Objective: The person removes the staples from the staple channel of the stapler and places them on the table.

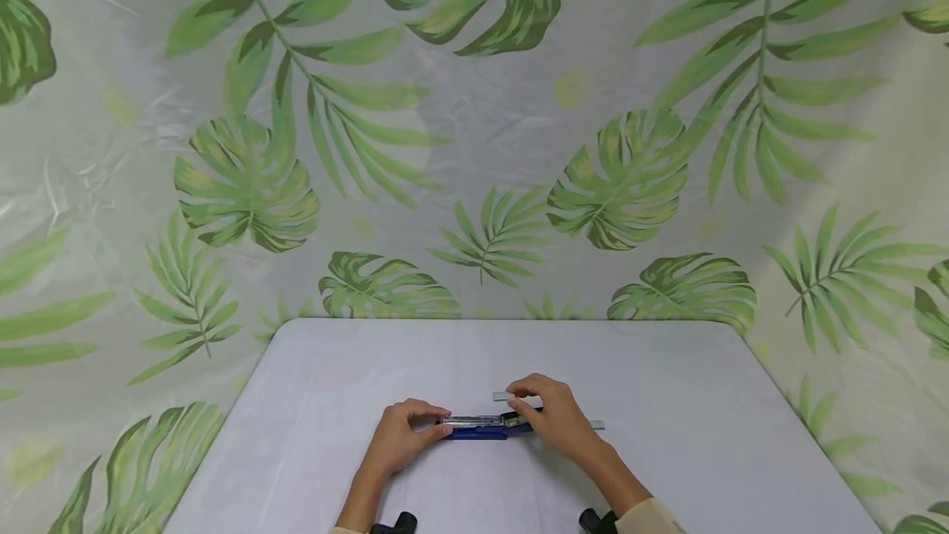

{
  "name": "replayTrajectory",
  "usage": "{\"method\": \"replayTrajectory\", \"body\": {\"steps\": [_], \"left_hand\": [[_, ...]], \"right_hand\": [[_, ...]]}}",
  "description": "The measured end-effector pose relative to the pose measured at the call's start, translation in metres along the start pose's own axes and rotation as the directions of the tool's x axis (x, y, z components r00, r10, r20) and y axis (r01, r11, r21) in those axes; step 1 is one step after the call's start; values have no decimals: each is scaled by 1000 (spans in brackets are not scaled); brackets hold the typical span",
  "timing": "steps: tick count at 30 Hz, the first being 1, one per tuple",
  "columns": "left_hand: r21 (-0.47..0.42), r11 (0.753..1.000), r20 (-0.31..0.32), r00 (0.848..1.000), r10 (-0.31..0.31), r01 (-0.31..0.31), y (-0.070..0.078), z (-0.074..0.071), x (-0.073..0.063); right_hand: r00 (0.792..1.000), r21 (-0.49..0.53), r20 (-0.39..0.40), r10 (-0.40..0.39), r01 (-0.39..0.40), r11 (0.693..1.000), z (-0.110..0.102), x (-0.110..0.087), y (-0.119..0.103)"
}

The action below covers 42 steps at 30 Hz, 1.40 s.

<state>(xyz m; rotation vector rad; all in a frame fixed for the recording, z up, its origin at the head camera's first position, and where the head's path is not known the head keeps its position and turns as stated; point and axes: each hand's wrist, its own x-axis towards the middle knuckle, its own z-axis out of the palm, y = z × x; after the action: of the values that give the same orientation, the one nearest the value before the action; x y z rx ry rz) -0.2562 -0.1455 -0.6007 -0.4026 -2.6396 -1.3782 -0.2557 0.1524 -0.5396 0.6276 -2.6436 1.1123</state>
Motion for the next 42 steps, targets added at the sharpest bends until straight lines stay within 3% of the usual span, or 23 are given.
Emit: {"method": "replayTrajectory", "body": {"steps": [13,21,42], "left_hand": [[3,1000,1,1000,7,-7,-1,1,-1],[3,1000,1,1000,12,-12,-1,0,-1],[-8,1000,-1,1000,30,-30,-2,0,2]], "right_hand": [[997,-5,-10,71,-71,997,-37,-9,12],[998,-42,-69,9,-12,999,-59,-17,31],[993,-109,-116,11,-24,994,-105,-37,76]]}}
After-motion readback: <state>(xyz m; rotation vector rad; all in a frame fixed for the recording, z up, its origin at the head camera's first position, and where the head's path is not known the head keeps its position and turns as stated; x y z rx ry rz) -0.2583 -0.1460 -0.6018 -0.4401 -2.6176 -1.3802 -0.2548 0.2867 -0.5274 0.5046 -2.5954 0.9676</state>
